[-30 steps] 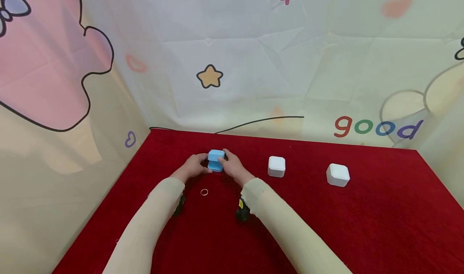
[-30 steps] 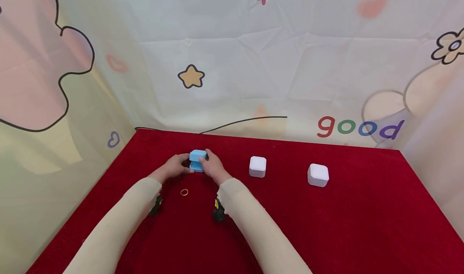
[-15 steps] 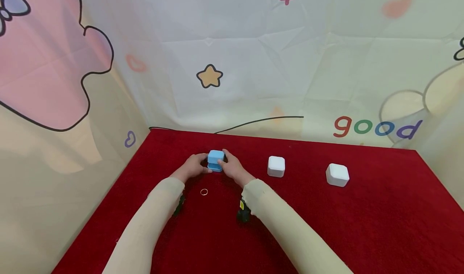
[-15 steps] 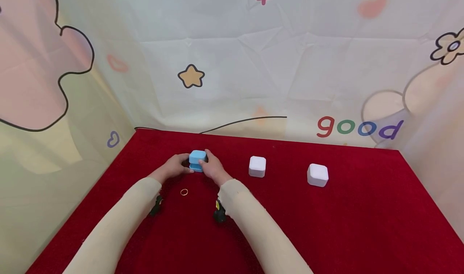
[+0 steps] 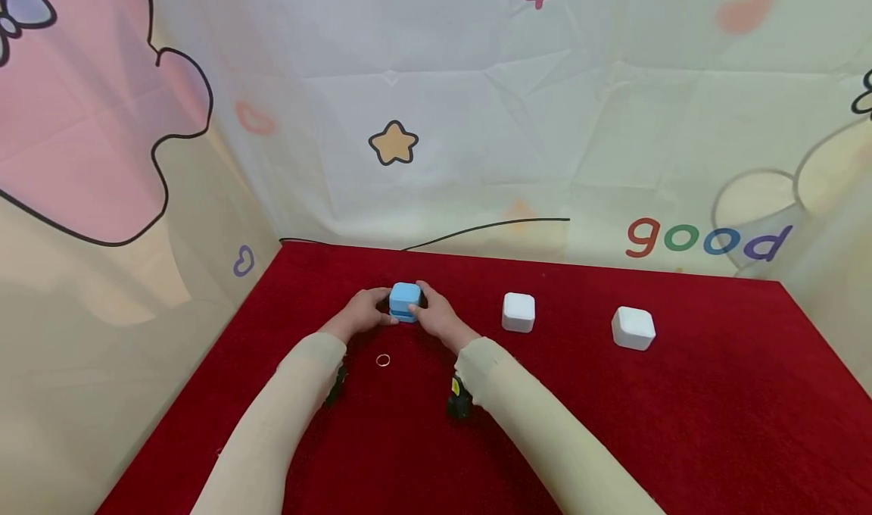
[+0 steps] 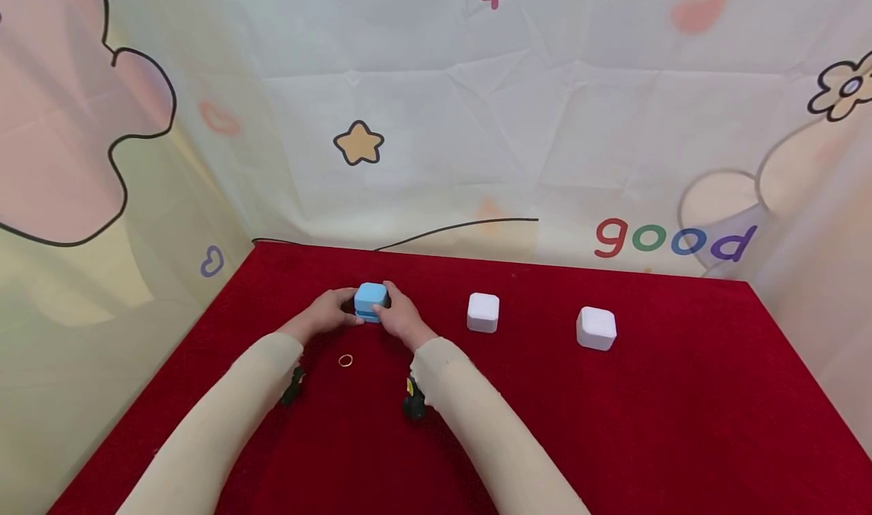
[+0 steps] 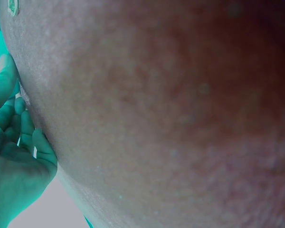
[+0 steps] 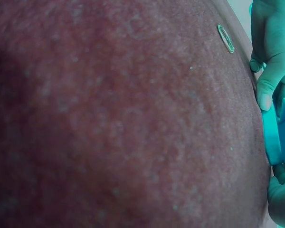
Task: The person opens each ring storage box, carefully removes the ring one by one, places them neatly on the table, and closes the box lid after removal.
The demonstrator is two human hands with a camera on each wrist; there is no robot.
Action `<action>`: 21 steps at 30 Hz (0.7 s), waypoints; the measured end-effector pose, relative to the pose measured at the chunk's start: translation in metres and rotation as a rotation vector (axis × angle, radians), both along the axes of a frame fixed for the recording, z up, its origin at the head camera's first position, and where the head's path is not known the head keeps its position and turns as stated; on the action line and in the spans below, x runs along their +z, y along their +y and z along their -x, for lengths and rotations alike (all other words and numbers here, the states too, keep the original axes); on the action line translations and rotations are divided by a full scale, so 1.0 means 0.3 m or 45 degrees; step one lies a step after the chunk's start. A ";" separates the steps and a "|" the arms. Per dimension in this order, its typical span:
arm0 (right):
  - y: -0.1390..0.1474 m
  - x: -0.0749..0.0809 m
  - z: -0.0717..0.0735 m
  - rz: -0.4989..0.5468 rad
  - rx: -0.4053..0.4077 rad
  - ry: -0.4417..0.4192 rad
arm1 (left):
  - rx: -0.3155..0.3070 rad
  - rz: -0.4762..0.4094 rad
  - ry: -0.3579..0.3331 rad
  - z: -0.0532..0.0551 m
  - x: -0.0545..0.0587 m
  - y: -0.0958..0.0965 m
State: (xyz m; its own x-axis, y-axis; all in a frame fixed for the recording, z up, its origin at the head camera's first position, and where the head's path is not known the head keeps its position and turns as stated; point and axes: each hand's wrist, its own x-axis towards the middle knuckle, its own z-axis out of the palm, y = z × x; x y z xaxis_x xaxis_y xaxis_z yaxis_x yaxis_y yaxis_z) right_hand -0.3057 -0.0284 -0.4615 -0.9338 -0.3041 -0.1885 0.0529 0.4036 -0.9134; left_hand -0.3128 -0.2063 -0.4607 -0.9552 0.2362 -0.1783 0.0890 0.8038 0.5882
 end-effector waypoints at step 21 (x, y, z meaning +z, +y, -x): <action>0.000 -0.013 -0.006 -0.028 0.018 0.070 | 0.012 0.002 -0.014 -0.006 0.006 -0.001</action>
